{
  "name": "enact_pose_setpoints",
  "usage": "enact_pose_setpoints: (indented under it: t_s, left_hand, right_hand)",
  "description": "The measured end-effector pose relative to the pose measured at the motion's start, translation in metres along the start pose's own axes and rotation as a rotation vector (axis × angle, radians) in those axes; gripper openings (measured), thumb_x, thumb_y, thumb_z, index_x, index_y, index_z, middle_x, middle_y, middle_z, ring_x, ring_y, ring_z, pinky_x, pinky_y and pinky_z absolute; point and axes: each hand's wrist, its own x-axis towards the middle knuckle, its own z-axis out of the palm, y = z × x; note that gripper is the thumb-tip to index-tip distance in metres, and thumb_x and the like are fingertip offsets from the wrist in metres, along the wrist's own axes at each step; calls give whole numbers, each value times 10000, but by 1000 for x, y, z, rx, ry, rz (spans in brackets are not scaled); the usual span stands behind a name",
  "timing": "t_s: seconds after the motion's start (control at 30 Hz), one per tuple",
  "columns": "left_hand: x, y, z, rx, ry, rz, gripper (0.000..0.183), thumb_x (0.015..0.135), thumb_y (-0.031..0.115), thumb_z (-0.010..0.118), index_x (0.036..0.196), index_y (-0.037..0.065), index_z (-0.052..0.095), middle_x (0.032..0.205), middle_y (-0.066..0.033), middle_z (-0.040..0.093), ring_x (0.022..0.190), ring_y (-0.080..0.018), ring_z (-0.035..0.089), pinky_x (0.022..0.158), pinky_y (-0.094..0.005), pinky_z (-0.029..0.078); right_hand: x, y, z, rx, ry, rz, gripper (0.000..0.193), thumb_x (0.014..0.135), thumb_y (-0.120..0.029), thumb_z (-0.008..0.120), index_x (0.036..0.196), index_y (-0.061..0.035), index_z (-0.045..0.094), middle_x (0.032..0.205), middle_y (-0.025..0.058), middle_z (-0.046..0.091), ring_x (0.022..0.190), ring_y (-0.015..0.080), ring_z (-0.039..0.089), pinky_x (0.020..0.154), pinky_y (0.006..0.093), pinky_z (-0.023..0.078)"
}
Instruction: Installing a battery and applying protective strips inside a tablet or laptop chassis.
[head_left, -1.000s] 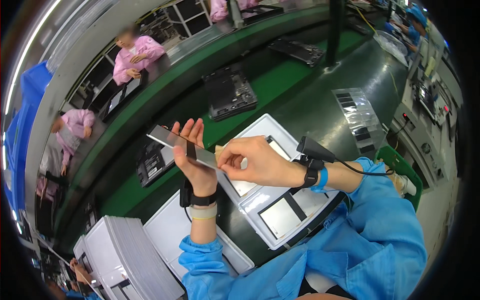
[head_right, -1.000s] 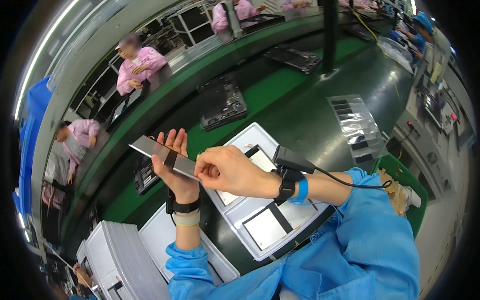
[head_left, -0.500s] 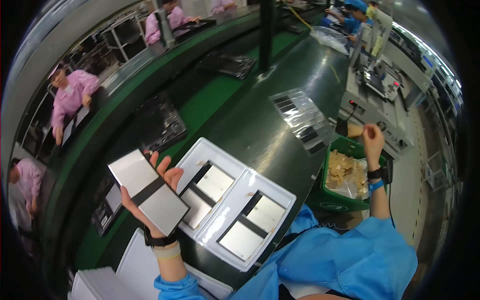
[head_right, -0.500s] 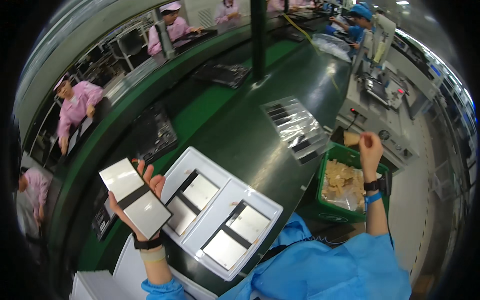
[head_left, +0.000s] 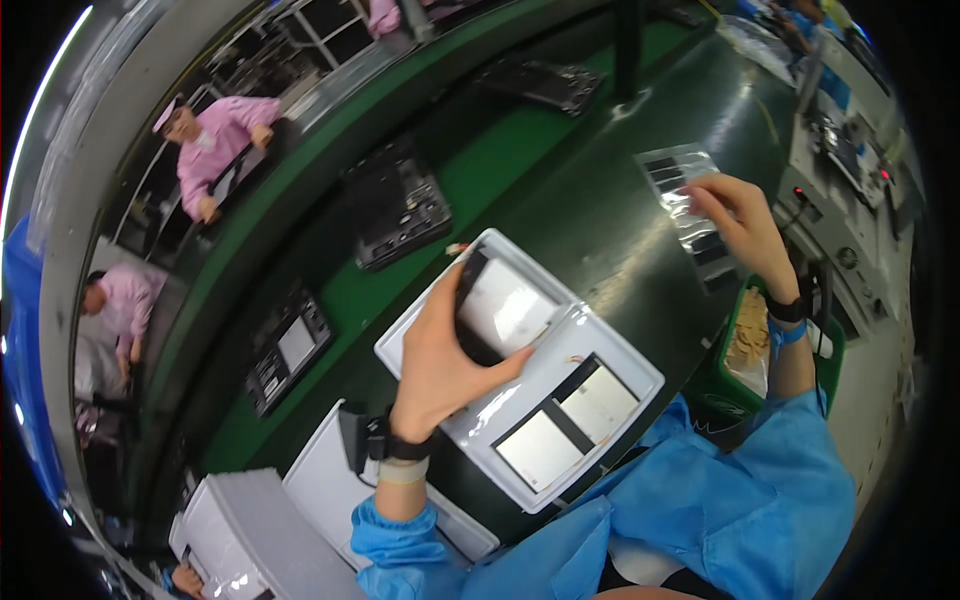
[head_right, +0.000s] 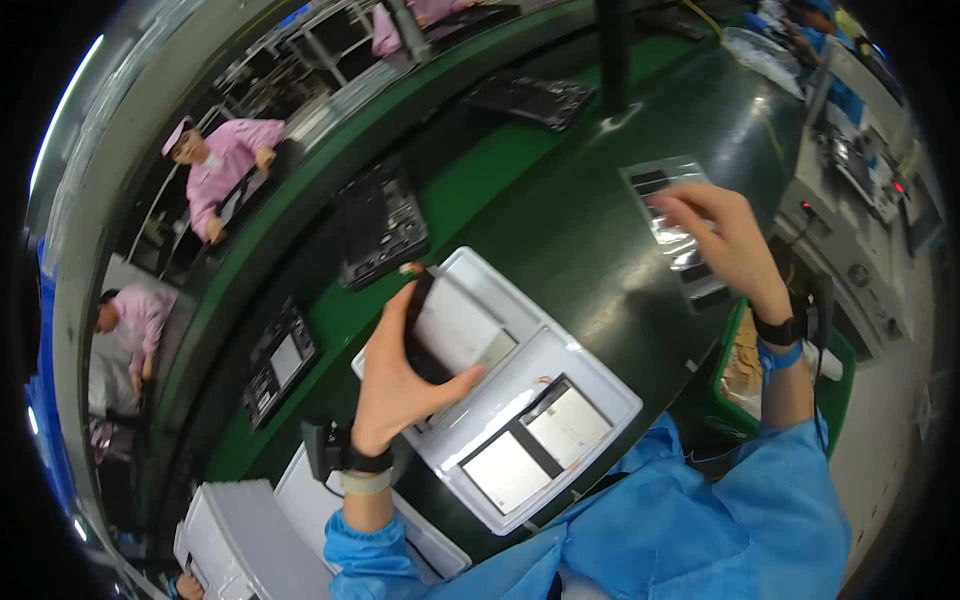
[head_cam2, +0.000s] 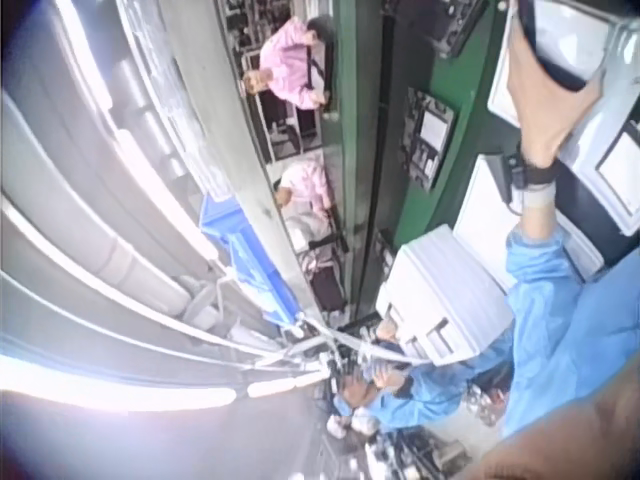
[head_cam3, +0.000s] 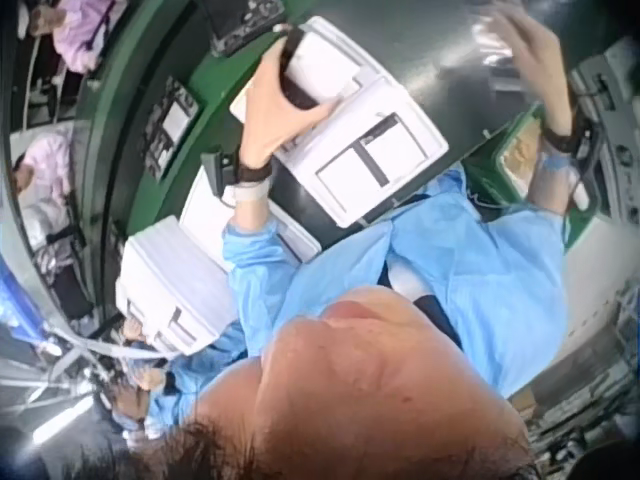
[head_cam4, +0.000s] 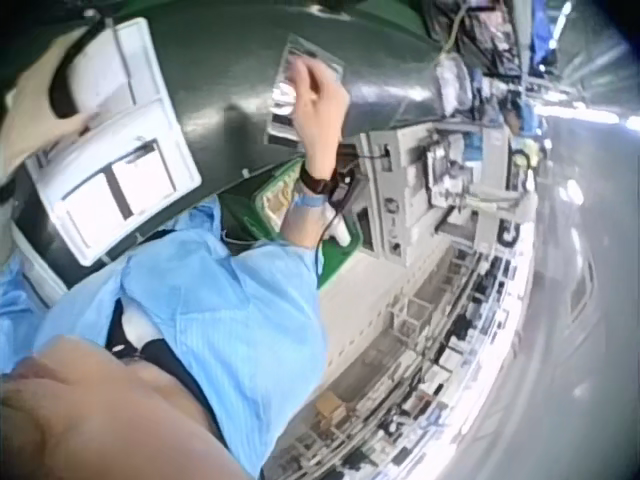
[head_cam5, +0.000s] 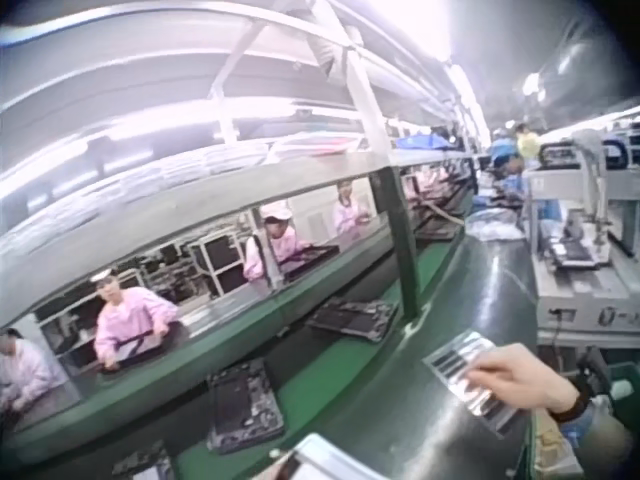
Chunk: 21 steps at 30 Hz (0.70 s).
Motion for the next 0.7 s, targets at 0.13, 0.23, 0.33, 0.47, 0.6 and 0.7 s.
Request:
enact_pose_setpoints:
  t_s: [0.13, 0.23, 0.33, 0.47, 0.6, 0.7]
  left_hand:
    - [20, 11, -3, 238, 16, 20, 967, 614, 338, 916, 1411, -26, 506, 1216, -215, 663, 1093, -369, 674, 957, -410, 539]
    - [29, -6, -13, 402, 135, 88, 957, 602, 324, 916, 1405, -7, 514, 1181, -201, 661, 1036, -368, 668, 889, -422, 546]
    - [33, -28, -28, 463, 173, 80, 947, 590, 283, 911, 1412, 22, 521, 1241, -174, 643, 1118, -359, 630, 949, -421, 507]
    - [45, -46, -33, 498, 197, 155, 953, 589, 272, 919, 1431, 61, 526, 1249, -137, 631, 1156, -333, 596, 1023, -428, 447]
    - [61, -72, -34, 494, 351, 141, 944, 691, 370, 897, 1461, 9, 486, 1329, -187, 589, 1247, -360, 537, 1111, -460, 384]
    - [73, -124, -52, 368, 532, -290, 804, 909, 542, 697, 1383, -85, 528, 1323, -294, 591, 1237, -441, 539, 1055, -501, 442]
  right_hand:
    - [60, -73, 91, 316, -281, -338, 245, 954, -121, 728, 1145, 29, 694, 1006, 107, 722, 820, 139, 690, 726, 278, 561]
    - [99, -103, 137, 293, -340, -387, 158, 865, -52, 763, 959, 49, 686, 824, 109, 707, 704, 155, 679, 668, 286, 551]
    - [121, -119, 157, 289, -359, -396, 136, 846, -41, 761, 904, 47, 675, 758, 104, 697, 673, 149, 674, 639, 275, 537]
    - [134, -120, 170, 272, -324, -480, 121, 855, -34, 751, 895, 48, 672, 724, 99, 681, 670, 150, 674, 638, 272, 533]
    - [150, -112, 164, 104, -231, -435, 83, 864, 3, 687, 889, 58, 629, 733, 171, 649, 660, 268, 647, 631, 345, 486]
    - [168, -89, 144, -21, -55, -501, 81, 880, 2, 654, 894, 55, 595, 733, 186, 621, 696, 312, 630, 667, 377, 477]
